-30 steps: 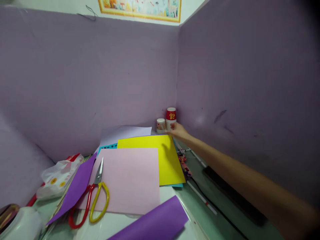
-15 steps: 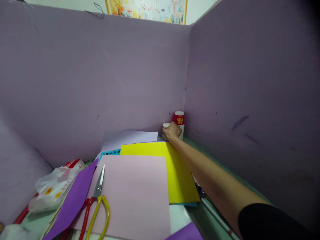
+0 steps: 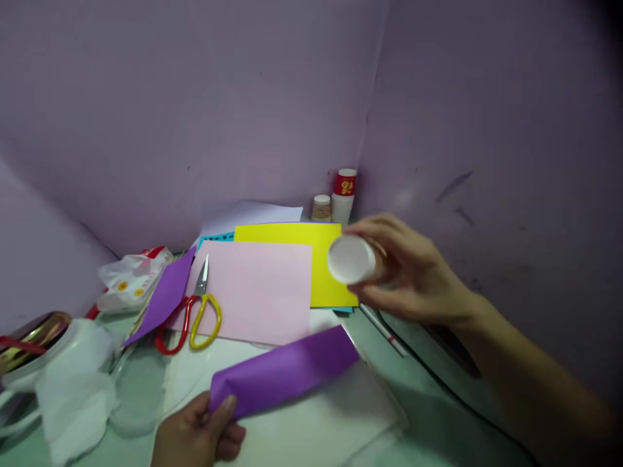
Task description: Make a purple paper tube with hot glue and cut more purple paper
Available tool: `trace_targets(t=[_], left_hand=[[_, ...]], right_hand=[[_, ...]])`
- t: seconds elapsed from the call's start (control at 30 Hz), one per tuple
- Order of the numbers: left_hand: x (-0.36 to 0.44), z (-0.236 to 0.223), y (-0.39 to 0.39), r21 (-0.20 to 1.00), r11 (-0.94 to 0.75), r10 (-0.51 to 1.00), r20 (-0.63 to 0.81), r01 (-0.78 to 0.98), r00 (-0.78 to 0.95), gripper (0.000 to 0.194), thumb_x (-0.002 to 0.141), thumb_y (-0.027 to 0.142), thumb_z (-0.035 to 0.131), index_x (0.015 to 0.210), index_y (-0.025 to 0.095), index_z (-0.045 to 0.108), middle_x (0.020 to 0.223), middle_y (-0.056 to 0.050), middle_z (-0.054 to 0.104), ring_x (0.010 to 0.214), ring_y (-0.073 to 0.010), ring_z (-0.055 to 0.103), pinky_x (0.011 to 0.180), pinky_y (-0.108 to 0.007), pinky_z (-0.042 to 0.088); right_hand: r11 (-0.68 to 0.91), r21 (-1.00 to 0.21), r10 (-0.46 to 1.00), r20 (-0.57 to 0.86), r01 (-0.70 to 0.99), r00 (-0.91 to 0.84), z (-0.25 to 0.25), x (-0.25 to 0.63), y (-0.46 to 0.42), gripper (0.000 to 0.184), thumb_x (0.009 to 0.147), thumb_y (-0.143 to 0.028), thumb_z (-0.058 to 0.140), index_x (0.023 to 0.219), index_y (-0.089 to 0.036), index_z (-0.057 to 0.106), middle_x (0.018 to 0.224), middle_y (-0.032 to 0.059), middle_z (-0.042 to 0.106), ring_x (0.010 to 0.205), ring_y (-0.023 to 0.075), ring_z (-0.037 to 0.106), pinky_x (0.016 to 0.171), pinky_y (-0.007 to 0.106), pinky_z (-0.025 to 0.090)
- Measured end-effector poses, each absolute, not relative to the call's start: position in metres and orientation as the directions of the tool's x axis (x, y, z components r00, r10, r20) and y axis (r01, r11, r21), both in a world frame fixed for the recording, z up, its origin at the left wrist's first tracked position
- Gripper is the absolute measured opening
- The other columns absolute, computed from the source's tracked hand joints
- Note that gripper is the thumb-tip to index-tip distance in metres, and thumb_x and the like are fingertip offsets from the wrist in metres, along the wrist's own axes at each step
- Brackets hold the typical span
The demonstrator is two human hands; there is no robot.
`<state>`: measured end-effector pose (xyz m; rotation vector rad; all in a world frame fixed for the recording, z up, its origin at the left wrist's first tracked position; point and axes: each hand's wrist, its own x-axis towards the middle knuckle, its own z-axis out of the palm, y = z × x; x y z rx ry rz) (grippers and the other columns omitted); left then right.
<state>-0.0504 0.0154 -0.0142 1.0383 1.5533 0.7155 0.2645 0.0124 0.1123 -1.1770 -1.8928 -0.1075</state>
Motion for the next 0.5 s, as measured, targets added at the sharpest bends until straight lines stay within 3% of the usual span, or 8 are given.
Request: trace_targets(t=[0.07, 0.2, 0.33, 0.5], left_hand=[[-0.047, -0.011, 0.017, 0.871, 0.456, 0.888, -0.458, 0.183, -0.037, 0.048, 0.048, 0.046, 0.077, 0.075, 0.009, 0.064, 0.046, -0.004, 0.062, 0.041, -0.0155, 0.056, 0.042, -0.025, 0.045], [-0.041, -0.002, 0.018, 0.881, 0.467, 0.884, -0.462, 0.079, -0.069, 0.038, 0.045, 0.027, 0.079, 0.073, 0.009, 0.062, 0.043, -0.003, 0.06, 0.035, -0.0128, 0.053, 0.036, -0.021, 0.044], [-0.037, 0.005, 0.019, 0.903, 0.417, 0.907, -0.406, 0.104, -0.109, 0.022, 0.051, 0.015, 0.073, 0.066, 0.01, 0.058, 0.042, -0.002, 0.058, 0.032, -0.0134, 0.053, 0.033, -0.021, 0.045], [-0.035, 0.007, 0.02, 0.92, 0.363, 0.93, -0.347, 0.15, -0.119, 0.018, 0.054, 0.005, 0.067, 0.066, 0.011, 0.054, 0.043, 0.0, 0.056, 0.033, -0.0142, 0.055, 0.031, -0.02, 0.046]], right_hand=[[0.508, -0.433, 0.785, 0.589, 0.745, -0.193, 0.096, 0.251, -0.015, 0.055, 0.064, -0.016, 0.065, 0.117, -0.022, 0.052, 0.104, 0.0076, 0.058, 0.09, 0.0215, 0.059, 0.075, 0.032, 0.049], [0.472, -0.458, 0.869, 0.386, 0.753, -0.311, 0.058, 0.227, -0.023, 0.058, 0.065, -0.027, 0.07, 0.119, -0.015, 0.051, 0.106, 0.0103, 0.065, 0.092, 0.0245, 0.062, 0.076, 0.034, 0.048], [0.474, -0.447, 0.875, 0.33, 0.758, -0.353, 0.047, 0.223, -0.011, 0.049, 0.069, -0.041, 0.071, 0.111, -0.017, 0.059, 0.101, 0.0075, 0.067, 0.092, 0.0245, 0.061, 0.078, 0.034, 0.046], [0.588, -0.492, 0.809, 0.367, 0.642, -0.46, 0.051, 0.235, -0.006, 0.047, 0.07, -0.028, 0.07, 0.113, -0.012, 0.058, 0.115, 0.0127, 0.06, 0.106, 0.0218, 0.055, 0.092, 0.034, 0.042]])
